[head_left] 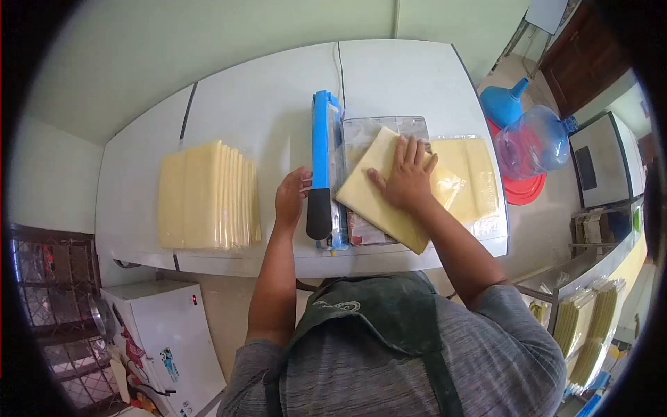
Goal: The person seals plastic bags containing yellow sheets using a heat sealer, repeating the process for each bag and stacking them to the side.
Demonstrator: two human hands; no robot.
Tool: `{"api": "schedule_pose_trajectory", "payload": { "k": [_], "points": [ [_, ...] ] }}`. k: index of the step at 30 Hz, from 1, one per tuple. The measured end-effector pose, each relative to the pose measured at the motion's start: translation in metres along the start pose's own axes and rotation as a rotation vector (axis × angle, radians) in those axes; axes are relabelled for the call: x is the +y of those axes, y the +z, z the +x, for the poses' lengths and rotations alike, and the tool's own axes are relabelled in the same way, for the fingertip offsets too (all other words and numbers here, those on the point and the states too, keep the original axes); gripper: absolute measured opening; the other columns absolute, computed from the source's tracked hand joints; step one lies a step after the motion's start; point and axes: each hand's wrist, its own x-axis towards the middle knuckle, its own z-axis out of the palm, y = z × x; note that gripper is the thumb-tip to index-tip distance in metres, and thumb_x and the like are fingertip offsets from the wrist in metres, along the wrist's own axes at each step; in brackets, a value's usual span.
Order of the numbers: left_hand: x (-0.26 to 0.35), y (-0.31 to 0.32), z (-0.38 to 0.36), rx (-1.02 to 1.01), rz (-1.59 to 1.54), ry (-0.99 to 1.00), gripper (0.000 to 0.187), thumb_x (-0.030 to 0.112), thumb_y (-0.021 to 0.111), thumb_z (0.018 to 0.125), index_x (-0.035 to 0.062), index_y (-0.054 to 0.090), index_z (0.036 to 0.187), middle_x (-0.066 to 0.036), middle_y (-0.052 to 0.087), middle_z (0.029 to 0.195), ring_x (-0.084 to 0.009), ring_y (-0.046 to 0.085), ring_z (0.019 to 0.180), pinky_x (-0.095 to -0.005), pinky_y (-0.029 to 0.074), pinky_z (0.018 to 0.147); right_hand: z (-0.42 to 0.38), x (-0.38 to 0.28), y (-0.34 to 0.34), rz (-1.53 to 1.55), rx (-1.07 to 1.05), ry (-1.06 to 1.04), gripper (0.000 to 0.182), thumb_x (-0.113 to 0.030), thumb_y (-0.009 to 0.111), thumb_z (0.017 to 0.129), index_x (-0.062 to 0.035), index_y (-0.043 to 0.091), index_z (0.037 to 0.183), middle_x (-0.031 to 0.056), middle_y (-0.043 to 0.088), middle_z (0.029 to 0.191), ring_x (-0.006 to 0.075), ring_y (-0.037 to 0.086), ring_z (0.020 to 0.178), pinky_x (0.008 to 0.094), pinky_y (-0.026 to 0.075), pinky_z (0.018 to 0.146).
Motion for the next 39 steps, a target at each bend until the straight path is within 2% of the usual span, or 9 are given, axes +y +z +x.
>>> {"api": "schedule_pose_trajectory", "payload": {
  "k": [5, 7, 12, 14, 17, 20, 33, 37, 39],
  "points": [
    [0.022, 0.009, 0.021, -0.006, 0.381, -0.089, 0.038, 0.036, 0.056, 0.098, -0.0004, 0.066, 0.095, -0.007, 0.065, 0.084, -0.0159, 0.059, 0.072, -0.0320, 0.047, 0.062, 0.014, -0.011, 0.000, -0.025, -0.060, -0.269, 0.103, -0.074, 0.032, 0.090, 0.0052, 0.011, 0.153, 0.0260, 0.011, 0.160, 0.0365, 0.005, 0.151, 0.0589, 0.000, 0.118],
    [0.009, 0.006, 0.041, -0.022, 0.511, -0.083, 0.039, 0.036, 0.056, 0.098, -0.0007, 0.065, 0.090, -0.008, 0.064, 0.077, -0.0173, 0.059, 0.068, -0.0342, 0.047, 0.060, 0.017, -0.011, 0.008, 0.097, 0.047, -0.666, 0.095, -0.069, 0.031, 0.093, 0.0039, 0.018, 0.153, 0.0262, 0.017, 0.159, 0.0363, 0.011, 0.150, 0.0631, 0.002, 0.116],
    [-0.013, 0.015, 0.063, 0.054, 0.760, 0.095, 0.045, 0.038, 0.054, 0.098, -0.0021, 0.062, 0.080, -0.017, 0.061, 0.067, -0.0288, 0.061, 0.063, -0.0424, 0.047, 0.061, -0.032, -0.007, -0.012, -0.004, -0.034, -0.251, 0.092, -0.067, 0.034, 0.093, 0.0018, 0.021, 0.153, 0.0198, 0.018, 0.161, 0.0310, 0.009, 0.151, 0.0592, 0.005, 0.118],
    [-0.021, 0.014, 0.072, 0.108, 1.120, 0.380, 0.047, 0.039, 0.051, 0.099, -0.0025, 0.061, 0.079, -0.024, 0.064, 0.074, -0.0386, 0.063, 0.070, -0.0465, 0.048, 0.065, -0.033, 0.008, 0.002, 0.015, 0.006, -0.252, 0.093, -0.067, 0.034, 0.093, 0.0021, 0.020, 0.153, 0.0194, 0.017, 0.161, 0.0308, 0.009, 0.151, 0.0583, 0.005, 0.119],
    [-0.022, 0.013, 0.095, 0.062, 1.196, 0.458, 0.050, 0.040, 0.048, 0.100, -0.0031, 0.061, 0.077, -0.028, 0.064, 0.079, -0.0448, 0.063, 0.075, -0.0484, 0.048, 0.068, -0.024, 0.010, 0.006, 0.025, 0.021, -0.213, 0.094, -0.066, 0.036, 0.093, 0.0025, 0.016, 0.154, 0.0188, 0.013, 0.162, 0.0298, 0.006, 0.152, 0.0548, 0.004, 0.120],
    [0.003, 0.028, 0.104, 0.129, 0.903, 0.213, 0.055, 0.043, 0.046, 0.101, -0.0031, 0.061, 0.075, -0.028, 0.064, 0.079, -0.0439, 0.064, 0.077, -0.0491, 0.048, 0.069, -0.001, 0.006, 0.012, 0.046, 0.122, -0.195, 0.095, -0.068, 0.033, 0.092, 0.0040, 0.017, 0.153, 0.0182, 0.013, 0.162, 0.0292, 0.006, 0.152, 0.0540, 0.004, 0.120],
    [0.015, 0.036, 0.109, 0.184, 1.104, 0.282, 0.055, 0.043, 0.042, 0.101, -0.0043, 0.064, 0.081, -0.026, 0.067, 0.080, -0.0443, 0.065, 0.079, -0.0525, 0.049, 0.075, 0.007, 0.009, 0.005, 0.038, 0.102, -0.188, 0.097, -0.070, 0.032, 0.091, 0.0028, 0.016, 0.154, 0.0180, 0.012, 0.162, 0.0296, 0.005, 0.152, 0.0571, 0.003, 0.119],
    [0.065, 0.032, 0.105, 0.349, 0.992, 0.423, 0.043, 0.034, 0.047, 0.102, -0.0066, 0.062, 0.106, -0.027, 0.065, 0.110, -0.0402, 0.062, 0.105, -0.0460, 0.048, 0.092, 0.002, 0.012, -0.007, 0.054, 0.114, -0.153, 0.092, -0.065, 0.037, 0.094, 0.0031, 0.018, 0.153, 0.0199, 0.015, 0.161, 0.0335, 0.008, 0.151, 0.0578, 0.006, 0.118],
    [0.142, 0.058, 0.047, 0.333, 0.337, 0.500, 0.042, 0.031, 0.046, 0.103, -0.0069, 0.057, 0.119, -0.027, 0.059, 0.125, -0.0340, 0.055, 0.122, -0.0408, 0.042, 0.104, 0.004, 0.015, -0.017, 0.072, 0.096, -0.114, 0.090, -0.062, 0.039, 0.095, 0.0029, 0.018, 0.153, 0.0205, 0.016, 0.161, 0.0349, 0.010, 0.150, 0.0578, 0.008, 0.118]
  ]
}}
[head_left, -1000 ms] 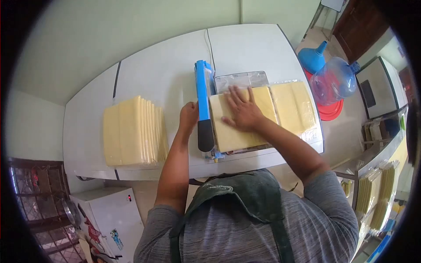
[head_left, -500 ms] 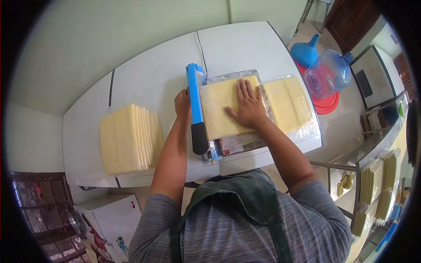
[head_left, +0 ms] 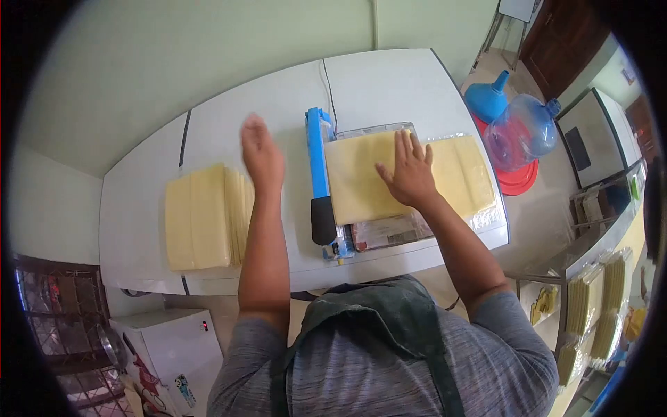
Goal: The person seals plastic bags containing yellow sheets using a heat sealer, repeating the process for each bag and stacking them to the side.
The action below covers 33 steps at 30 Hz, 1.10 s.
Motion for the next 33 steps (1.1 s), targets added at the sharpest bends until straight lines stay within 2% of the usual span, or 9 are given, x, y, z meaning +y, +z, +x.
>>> {"api": "schedule_pose_trajectory", "payload": {
  "k": [1, 3, 4, 5, 10, 18, 22, 26, 33],
  "points": [
    [0.026, -0.002, -0.023, 0.002, 0.000, -0.006, 0.042, 0.031, 0.046, 0.103, -0.0069, 0.057, 0.119, -0.027, 0.059, 0.125, -0.0340, 0.055, 0.122, -0.0408, 0.042, 0.104, 0.000, 0.000, -0.001, 0.069, 0.044, 0.035, 0.090, -0.060, 0.041, 0.095, 0.0040, 0.017, 0.153, 0.0218, 0.016, 0.161, 0.0363, 0.010, 0.150, 0.0587, 0.009, 0.118],
    [0.066, 0.015, -0.097, -0.343, 0.164, 0.938, 0.034, 0.018, 0.055, 0.098, -0.0036, 0.053, 0.124, -0.024, 0.053, 0.135, -0.0360, 0.053, 0.120, -0.0417, 0.041, 0.104, -0.003, 0.000, 0.010, 0.135, 0.079, 0.060, 0.089, -0.058, 0.043, 0.095, 0.0050, 0.016, 0.153, 0.0231, 0.016, 0.160, 0.0378, 0.010, 0.150, 0.0597, 0.010, 0.117],
    [0.084, 0.042, -0.139, -0.701, -0.255, 0.579, 0.041, 0.016, 0.060, 0.094, -0.0043, 0.050, 0.129, -0.026, 0.047, 0.141, -0.0407, 0.047, 0.128, -0.0451, 0.033, 0.110, -0.003, 0.002, 0.028, 0.015, 0.047, 0.059, 0.089, -0.057, 0.043, 0.095, 0.0057, 0.015, 0.152, 0.0240, 0.016, 0.160, 0.0382, 0.010, 0.150, 0.0599, 0.010, 0.117],
    [0.068, 0.071, -0.167, -0.762, -0.027, 0.556, 0.048, 0.022, 0.057, 0.095, -0.0047, 0.046, 0.133, -0.027, 0.039, 0.147, -0.0418, 0.038, 0.137, -0.0496, 0.025, 0.115, 0.001, 0.004, 0.043, -0.107, 0.023, 0.058, 0.090, -0.056, 0.042, 0.095, 0.0064, 0.014, 0.152, 0.0249, 0.015, 0.160, 0.0387, 0.010, 0.150, 0.0600, 0.011, 0.117],
    [-0.049, 0.104, -0.144, -0.577, 0.839, 0.272, 0.069, 0.037, 0.050, 0.097, -0.0047, 0.031, 0.148, -0.026, 0.027, 0.155, -0.0400, 0.021, 0.146, -0.0524, 0.015, 0.119, 0.005, 0.007, 0.040, -0.121, 0.062, 0.014, 0.089, -0.056, 0.038, 0.095, 0.0100, 0.016, 0.151, 0.0270, 0.013, 0.160, 0.0391, 0.009, 0.150, 0.0582, 0.010, 0.117],
    [-0.109, 0.064, -0.098, -0.442, 0.678, 0.347, 0.074, 0.035, 0.051, 0.094, -0.0097, 0.027, 0.147, -0.028, 0.026, 0.155, -0.0372, 0.023, 0.146, -0.0472, 0.017, 0.119, 0.000, -0.002, 0.025, -0.092, 0.009, 0.032, 0.091, -0.057, 0.041, 0.094, 0.0092, 0.015, 0.151, 0.0254, 0.012, 0.160, 0.0360, 0.006, 0.151, 0.0480, 0.011, 0.121],
    [-0.099, 0.019, -0.115, -0.602, 0.746, 0.292, 0.078, 0.035, 0.056, 0.091, -0.0012, 0.022, 0.152, -0.030, 0.033, 0.151, -0.0425, 0.022, 0.146, -0.0620, 0.021, 0.113, 0.007, -0.019, 0.003, -0.116, -0.034, 0.075, 0.089, -0.058, 0.041, 0.094, 0.0071, 0.020, 0.151, 0.0245, 0.016, 0.160, 0.0364, 0.010, 0.150, 0.0525, 0.012, 0.119],
    [-0.091, -0.018, -0.113, -0.876, 0.936, 0.234, 0.078, 0.031, 0.059, 0.089, 0.0087, 0.024, 0.155, -0.021, 0.021, 0.159, -0.0388, 0.006, 0.150, -0.0620, 0.014, 0.113, 0.028, -0.092, -0.031, 0.549, -0.009, -0.277, 0.082, -0.058, 0.041, 0.095, 0.0013, 0.029, 0.150, 0.0225, 0.025, 0.157, 0.0385, 0.017, 0.148, 0.0627, 0.011, 0.116],
    [-0.107, -0.041, -0.119, -0.613, 0.738, 0.339, 0.057, 0.024, 0.052, 0.094, 0.0054, 0.039, 0.147, -0.021, 0.033, 0.154, -0.0412, 0.020, 0.145, -0.0541, 0.018, 0.114, 0.033, -0.162, 0.029, 0.058, -0.078, -0.317, 0.081, -0.055, 0.036, 0.094, 0.0043, 0.032, 0.148, 0.0224, 0.024, 0.158, 0.0387, 0.007, 0.150, 0.0677, 0.008, 0.113]
  ]
}}
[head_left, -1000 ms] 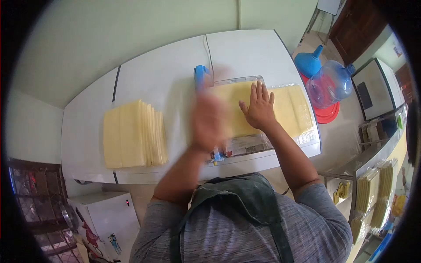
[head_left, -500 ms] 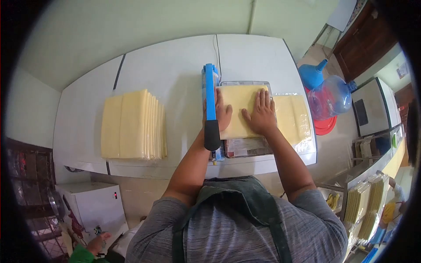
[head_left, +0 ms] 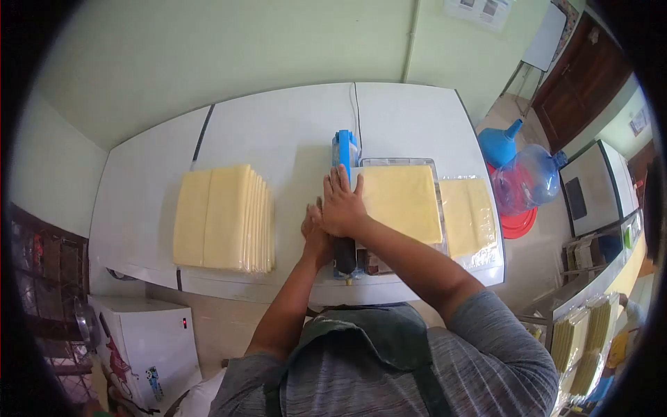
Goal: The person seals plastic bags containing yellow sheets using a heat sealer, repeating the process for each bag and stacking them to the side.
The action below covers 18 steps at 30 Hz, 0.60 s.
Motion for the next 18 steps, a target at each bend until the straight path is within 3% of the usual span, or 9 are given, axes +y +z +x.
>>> {"api": "schedule_pose_trajectory", "payload": {
  "k": [2, 4, 5, 8, 11, 18],
  "points": [
    [-0.007, 0.006, -0.020, 0.018, -0.042, -0.107, 0.051, 0.022, 0.047, 0.098, 0.0026, 0.041, 0.145, -0.022, 0.038, 0.150, -0.0409, 0.027, 0.143, -0.0522, 0.019, 0.115, -0.002, 0.002, 0.010, 0.014, 0.020, 0.001, 0.080, -0.053, 0.039, 0.092, 0.0045, 0.033, 0.148, 0.0221, 0.024, 0.158, 0.0396, 0.004, 0.150, 0.0678, 0.008, 0.113],
    [-0.024, 0.005, -0.033, 0.348, -0.251, -0.186, 0.045, 0.026, 0.038, 0.105, 0.0006, 0.045, 0.141, -0.022, 0.046, 0.143, -0.0374, 0.040, 0.136, -0.0475, 0.025, 0.114, -0.006, 0.003, 0.010, 0.030, 0.033, -0.020, 0.079, -0.052, 0.040, 0.092, 0.0041, 0.034, 0.147, 0.0218, 0.025, 0.158, 0.0398, 0.004, 0.150, 0.0679, 0.009, 0.113],
    [-0.033, 0.003, -0.038, 0.351, -0.244, -0.188, 0.045, 0.026, 0.038, 0.105, 0.0006, 0.045, 0.141, -0.022, 0.046, 0.143, -0.0374, 0.040, 0.136, -0.0475, 0.025, 0.114, -0.004, 0.004, 0.008, 0.040, 0.061, -0.038, 0.078, -0.051, 0.042, 0.092, 0.0037, 0.035, 0.146, 0.0215, 0.025, 0.158, 0.0399, 0.005, 0.150, 0.0680, 0.009, 0.113],
    [-0.011, -0.034, -0.044, 0.334, -0.645, -0.318, 0.049, 0.035, 0.027, 0.108, -0.0001, 0.048, 0.136, -0.018, 0.053, 0.135, -0.0306, 0.049, 0.127, -0.0418, 0.034, 0.109, -0.005, 0.005, 0.003, 0.090, 0.049, -0.045, 0.076, -0.050, 0.045, 0.090, 0.0017, 0.038, 0.145, 0.0210, 0.024, 0.158, 0.0404, 0.005, 0.150, 0.0673, 0.011, 0.113],
    [0.015, -0.057, -0.046, 0.346, -0.759, -0.313, 0.050, 0.035, 0.026, 0.108, -0.0004, 0.049, 0.135, -0.016, 0.056, 0.133, -0.0248, 0.051, 0.124, -0.0392, 0.035, 0.107, -0.005, 0.008, -0.003, 0.126, 0.004, -0.074, 0.075, -0.049, 0.044, 0.090, 0.0001, 0.039, 0.146, 0.0208, 0.026, 0.158, 0.0408, 0.005, 0.150, 0.0650, 0.011, 0.115],
    [0.063, -0.062, -0.056, 0.454, -0.864, -0.214, 0.048, 0.032, 0.027, 0.107, -0.0048, 0.053, 0.125, -0.017, 0.062, 0.116, -0.0236, 0.057, 0.108, -0.0374, 0.042, 0.097, -0.004, 0.019, -0.009, 0.159, -0.037, -0.201, 0.068, -0.047, 0.048, 0.086, -0.0072, 0.048, 0.141, 0.0208, 0.025, 0.158, 0.0418, 0.006, 0.149, 0.0650, 0.013, 0.115]
  ]
}}
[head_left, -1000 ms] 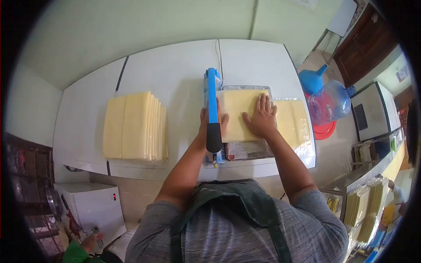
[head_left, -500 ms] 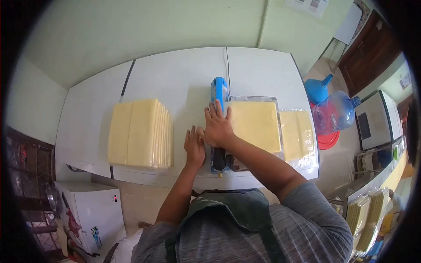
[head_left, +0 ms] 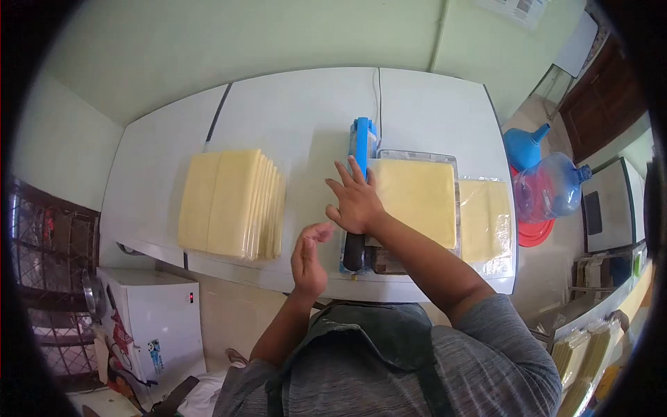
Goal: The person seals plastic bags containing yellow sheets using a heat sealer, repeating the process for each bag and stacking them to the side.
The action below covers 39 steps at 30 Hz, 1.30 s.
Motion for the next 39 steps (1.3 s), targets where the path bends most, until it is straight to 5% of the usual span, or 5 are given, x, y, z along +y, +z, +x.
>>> {"api": "schedule_pose_trajectory", "payload": {
  "k": [12, 18, 25, 31, 39],
  "points": [
    [0.012, 0.056, -0.056, -0.678, -0.629, -0.789, 0.066, 0.051, 0.026, 0.104, -0.0050, 0.054, 0.124, -0.018, 0.063, 0.117, -0.0260, 0.062, 0.104, -0.0403, 0.046, 0.095, -0.002, 0.031, 0.011, 0.045, 0.057, -0.181, 0.071, -0.049, 0.049, 0.089, -0.0078, 0.041, 0.146, 0.0208, 0.021, 0.159, 0.0383, 0.008, 0.150, 0.0634, 0.011, 0.116],
    [-0.031, 0.073, -0.082, -0.729, -0.849, -1.201, 0.065, 0.053, 0.031, 0.104, -0.0021, 0.051, 0.133, -0.018, 0.060, 0.129, -0.0244, 0.061, 0.116, -0.0396, 0.047, 0.101, -0.004, 0.155, -0.028, 0.011, 0.245, 0.330, 0.035, -0.033, 0.047, 0.097, -0.0024, 0.063, 0.105, 0.0201, 0.067, 0.101, 0.0411, 0.063, 0.099, 0.0516, 0.049, 0.088],
    [-0.040, 0.066, -0.085, -0.620, -0.996, -1.109, 0.059, 0.047, 0.043, 0.102, -0.0013, 0.047, 0.137, -0.017, 0.057, 0.133, -0.0284, 0.058, 0.121, -0.0414, 0.047, 0.102, -0.123, 0.145, -0.052, 0.269, -0.158, 0.325, 0.045, -0.032, 0.043, 0.098, 0.0046, 0.063, 0.112, 0.0290, 0.066, 0.104, 0.0444, 0.064, 0.098, 0.0475, 0.049, 0.090],
    [0.018, -0.022, -0.068, -0.309, -0.602, -0.870, 0.036, 0.019, 0.059, 0.097, -0.0016, 0.055, 0.127, -0.012, 0.064, 0.117, -0.0226, 0.064, 0.105, -0.0381, 0.052, 0.091, -0.196, 0.054, -0.013, 1.423, -0.249, 0.549, 0.039, -0.016, 0.052, 0.096, -0.0008, 0.052, 0.132, 0.0095, 0.068, 0.109, 0.0164, 0.067, 0.088, 0.0306, 0.054, 0.069],
    [0.146, -0.212, 0.004, -0.244, -0.161, -0.513, 0.045, 0.007, 0.058, 0.096, -0.0002, 0.047, 0.139, -0.008, 0.063, 0.124, -0.0147, 0.061, 0.107, -0.0313, 0.048, 0.094, -0.108, -0.147, 0.002, 1.880, -0.261, 0.265, 0.044, -0.014, 0.057, 0.098, -0.0015, 0.045, 0.139, 0.0116, 0.061, 0.124, 0.0199, 0.062, 0.109, 0.0353, 0.051, 0.093]
  ]
}}
